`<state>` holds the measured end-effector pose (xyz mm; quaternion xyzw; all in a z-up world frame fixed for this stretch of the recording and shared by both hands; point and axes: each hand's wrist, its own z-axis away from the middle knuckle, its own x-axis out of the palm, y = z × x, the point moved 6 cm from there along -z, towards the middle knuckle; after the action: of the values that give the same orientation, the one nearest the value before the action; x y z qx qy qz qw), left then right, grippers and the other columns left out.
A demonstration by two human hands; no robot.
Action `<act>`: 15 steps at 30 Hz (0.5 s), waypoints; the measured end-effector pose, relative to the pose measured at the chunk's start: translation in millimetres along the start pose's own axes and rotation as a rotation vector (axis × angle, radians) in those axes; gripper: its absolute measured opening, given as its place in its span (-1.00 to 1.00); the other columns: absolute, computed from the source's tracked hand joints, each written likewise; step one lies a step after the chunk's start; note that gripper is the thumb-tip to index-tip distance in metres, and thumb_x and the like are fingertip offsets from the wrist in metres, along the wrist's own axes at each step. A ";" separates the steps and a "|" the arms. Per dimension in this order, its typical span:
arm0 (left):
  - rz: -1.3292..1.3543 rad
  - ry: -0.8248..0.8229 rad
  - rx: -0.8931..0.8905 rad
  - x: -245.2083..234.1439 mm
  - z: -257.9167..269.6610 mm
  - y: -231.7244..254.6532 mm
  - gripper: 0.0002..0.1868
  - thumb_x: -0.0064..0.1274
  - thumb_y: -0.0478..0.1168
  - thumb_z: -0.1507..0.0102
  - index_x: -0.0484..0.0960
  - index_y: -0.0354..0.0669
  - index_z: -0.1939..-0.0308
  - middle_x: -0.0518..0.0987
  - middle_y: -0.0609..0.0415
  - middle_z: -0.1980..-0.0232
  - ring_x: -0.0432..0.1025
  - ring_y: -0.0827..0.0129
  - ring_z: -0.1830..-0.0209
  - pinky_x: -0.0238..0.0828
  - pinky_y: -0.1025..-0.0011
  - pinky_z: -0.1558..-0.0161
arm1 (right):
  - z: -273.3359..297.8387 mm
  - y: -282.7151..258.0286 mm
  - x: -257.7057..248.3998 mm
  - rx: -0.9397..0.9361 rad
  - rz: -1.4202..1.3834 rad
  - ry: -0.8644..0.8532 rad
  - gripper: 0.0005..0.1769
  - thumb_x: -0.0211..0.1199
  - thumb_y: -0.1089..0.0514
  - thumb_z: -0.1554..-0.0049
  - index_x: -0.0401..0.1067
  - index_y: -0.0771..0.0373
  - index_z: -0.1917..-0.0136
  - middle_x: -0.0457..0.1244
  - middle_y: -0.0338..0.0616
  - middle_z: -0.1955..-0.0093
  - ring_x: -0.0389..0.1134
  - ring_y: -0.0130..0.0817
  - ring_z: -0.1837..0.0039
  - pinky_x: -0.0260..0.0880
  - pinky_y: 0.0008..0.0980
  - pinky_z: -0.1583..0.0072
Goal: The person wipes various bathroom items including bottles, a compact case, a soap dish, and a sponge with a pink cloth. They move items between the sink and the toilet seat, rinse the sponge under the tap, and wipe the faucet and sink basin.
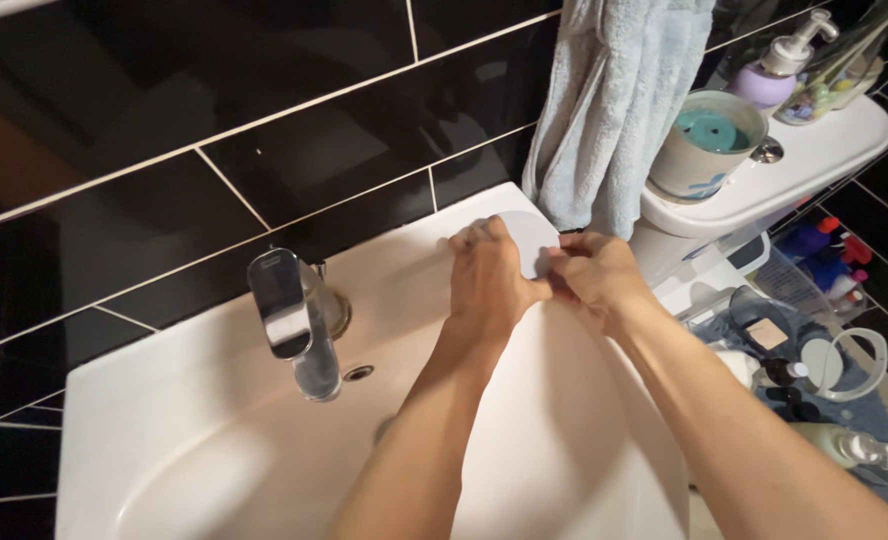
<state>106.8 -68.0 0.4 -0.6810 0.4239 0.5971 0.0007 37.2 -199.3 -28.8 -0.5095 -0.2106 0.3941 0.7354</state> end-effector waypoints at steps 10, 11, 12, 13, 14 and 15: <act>0.094 0.239 0.027 -6.0 15.2 1.7 -0.15 0.49 -0.04 0.08 0.40 -0.44 -0.10 0.54 -0.32 -0.05 0.42 -0.08 -0.16 0.21 0.10 -0.29 | 1.1 -26.5 9.3 -0.192 0.631 0.255 -0.35 0.60 -0.08 0.03 0.50 0.50 -0.06 0.41 0.20 0.04 0.48 -0.12 0.01 0.47 -0.23 0.02; 0.115 0.251 0.014 -7.6 17.4 1.7 -0.13 0.50 -0.07 0.14 0.40 -0.42 -0.10 0.54 -0.32 -0.06 0.41 -0.08 -0.17 0.23 0.10 -0.28 | -3.2 -26.1 8.5 -0.161 0.609 0.260 -0.33 0.61 -0.09 0.06 0.50 0.51 -0.06 0.42 0.20 0.03 0.49 -0.12 0.00 0.48 -0.22 0.01; 0.142 0.267 0.017 -10.4 21.1 2.3 -0.11 0.51 -0.07 0.15 0.40 -0.42 -0.11 0.54 -0.32 -0.08 0.39 -0.12 -0.18 0.27 0.10 -0.24 | -6.1 -23.7 7.9 -0.127 0.587 0.264 -0.30 0.62 -0.10 0.09 0.50 0.52 -0.06 0.42 0.21 0.02 0.50 -0.12 -0.01 0.49 -0.21 0.01; 0.169 0.283 0.019 -13.8 24.5 2.9 -0.09 0.52 -0.07 0.16 0.39 -0.42 -0.12 0.53 -0.33 -0.09 0.37 -0.15 -0.19 0.31 0.10 -0.20 | -9.0 -22.2 8.1 -0.110 0.587 0.245 -0.34 0.60 -0.07 0.08 0.50 0.52 -0.05 0.42 0.20 0.03 0.50 -0.12 0.00 0.49 -0.20 0.02; 0.199 0.302 0.024 -17.6 27.0 4.2 -0.07 0.53 -0.08 0.17 0.39 -0.42 -0.13 0.52 -0.33 -0.11 0.35 -0.18 -0.20 0.34 0.09 -0.16 | -12.4 -22.7 6.6 -0.097 0.587 0.230 -0.38 0.59 -0.03 0.07 0.51 0.52 -0.04 0.42 0.19 0.04 0.50 -0.11 0.01 0.49 -0.20 0.03; 0.204 0.270 0.002 -18.9 29.4 4.3 -0.08 0.53 -0.07 0.17 0.39 -0.41 -0.12 0.52 -0.32 -0.13 0.33 -0.19 -0.19 0.36 0.08 -0.14 | -14.8 -22.5 6.6 -0.084 0.588 0.214 -0.42 0.58 0.00 0.06 0.52 0.52 -0.03 0.43 0.18 0.05 0.50 -0.11 0.02 0.49 -0.20 0.04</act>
<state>81.9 -45.0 9.5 -0.7084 0.4876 0.4968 -0.1165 59.9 -206.5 -14.6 -0.6169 0.0082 0.5250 0.5863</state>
